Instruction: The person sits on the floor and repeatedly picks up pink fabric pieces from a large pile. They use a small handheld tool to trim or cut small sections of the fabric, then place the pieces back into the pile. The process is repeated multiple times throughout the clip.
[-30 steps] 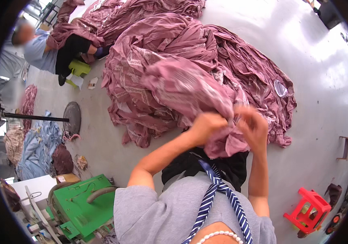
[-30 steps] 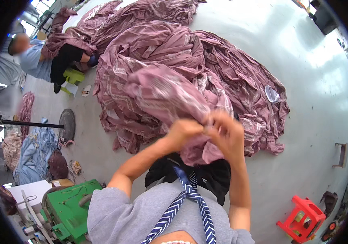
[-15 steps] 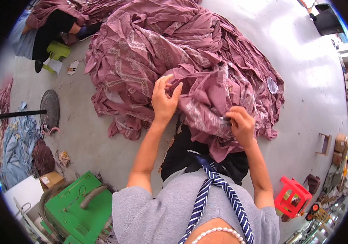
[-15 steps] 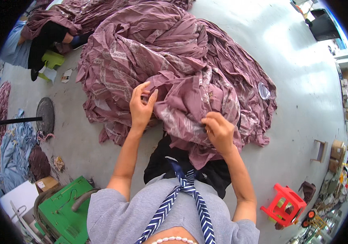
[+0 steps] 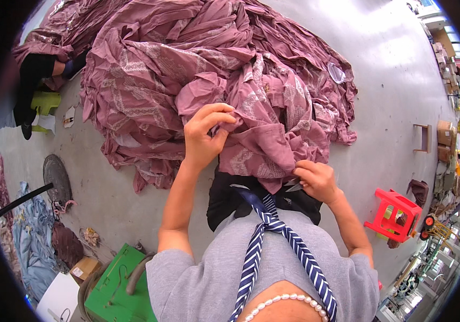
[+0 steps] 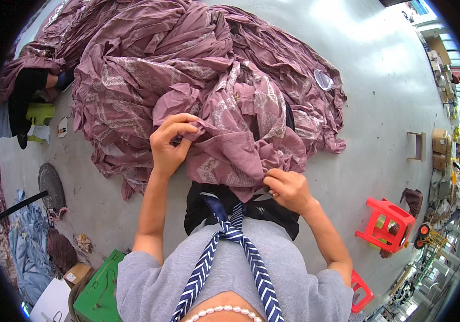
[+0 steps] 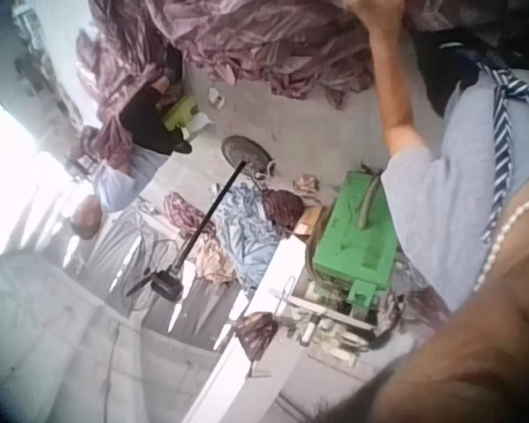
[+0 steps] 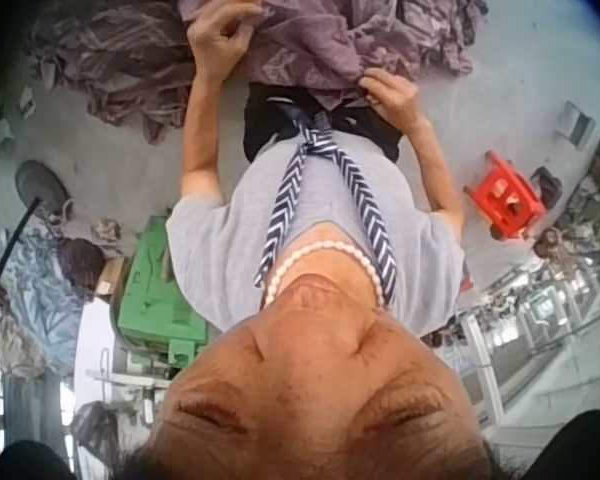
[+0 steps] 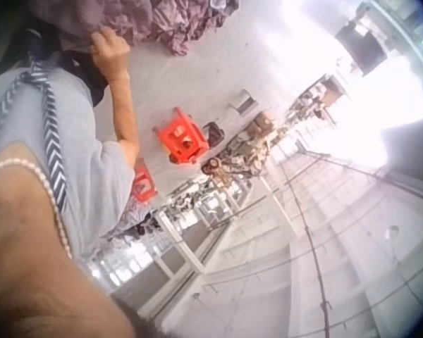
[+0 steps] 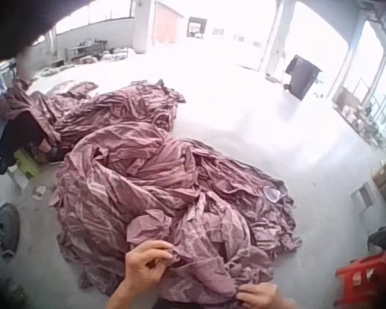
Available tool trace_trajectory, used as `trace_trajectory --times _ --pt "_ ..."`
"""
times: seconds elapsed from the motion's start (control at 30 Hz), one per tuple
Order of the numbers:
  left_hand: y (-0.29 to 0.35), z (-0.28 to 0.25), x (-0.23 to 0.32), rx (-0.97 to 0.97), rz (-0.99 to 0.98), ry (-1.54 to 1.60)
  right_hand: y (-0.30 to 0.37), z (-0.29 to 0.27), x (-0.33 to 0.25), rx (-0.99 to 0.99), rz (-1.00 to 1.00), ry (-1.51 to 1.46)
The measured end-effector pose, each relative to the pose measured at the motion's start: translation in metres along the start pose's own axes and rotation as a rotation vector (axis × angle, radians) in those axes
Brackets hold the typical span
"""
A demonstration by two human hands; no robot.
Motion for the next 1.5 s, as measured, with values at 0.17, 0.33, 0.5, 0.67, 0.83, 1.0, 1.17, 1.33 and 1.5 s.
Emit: trace_trajectory --times 0.17,0.33,0.5,0.67,0.83,1.0,1.17,1.33,1.5 --pt "-0.003 0.009 0.042 -0.02 0.106 -0.028 -0.051 -0.051 0.026 0.37 0.122 -0.557" --pt "-0.022 0.031 0.082 -0.094 0.237 -0.195 -0.113 -0.017 0.01 0.02 0.067 -0.589" --pt "-0.04 0.034 0.094 -0.083 0.226 -0.361 -0.086 -0.036 0.097 0.111 0.514 -1.044" --pt "-0.049 0.068 0.073 -0.283 0.037 -0.195 -0.073 -0.033 0.129 0.188 0.49 -1.136" --pt "-0.058 0.076 0.042 -0.272 -0.38 0.288 -0.076 -0.056 0.14 0.248 0.457 -1.113" --pt "-0.072 0.087 0.034 -0.119 -0.574 0.418 -0.098 -0.068 0.145 0.252 0.374 -1.134" --pt "-0.07 0.085 0.02 -0.047 -0.708 0.71 -0.113 -0.061 0.15 0.19 0.402 -1.185" --pt "-0.07 0.07 0.028 -0.066 -0.646 0.635 -0.11 -0.056 0.156 0.29 0.428 -1.095" --pt "-0.071 0.059 0.033 -0.094 -0.563 0.529 -0.108 -0.059 0.153 0.382 0.415 -1.007"
Point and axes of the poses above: each hand's wrist, its own y-axis away from the middle knuckle, its own z-axis out of the palm, x = y × z, the point moved 8 cm from there along -y, towards the middle knuckle, and after that the axes turned 9 degrees about z, right-handed, at the moved point
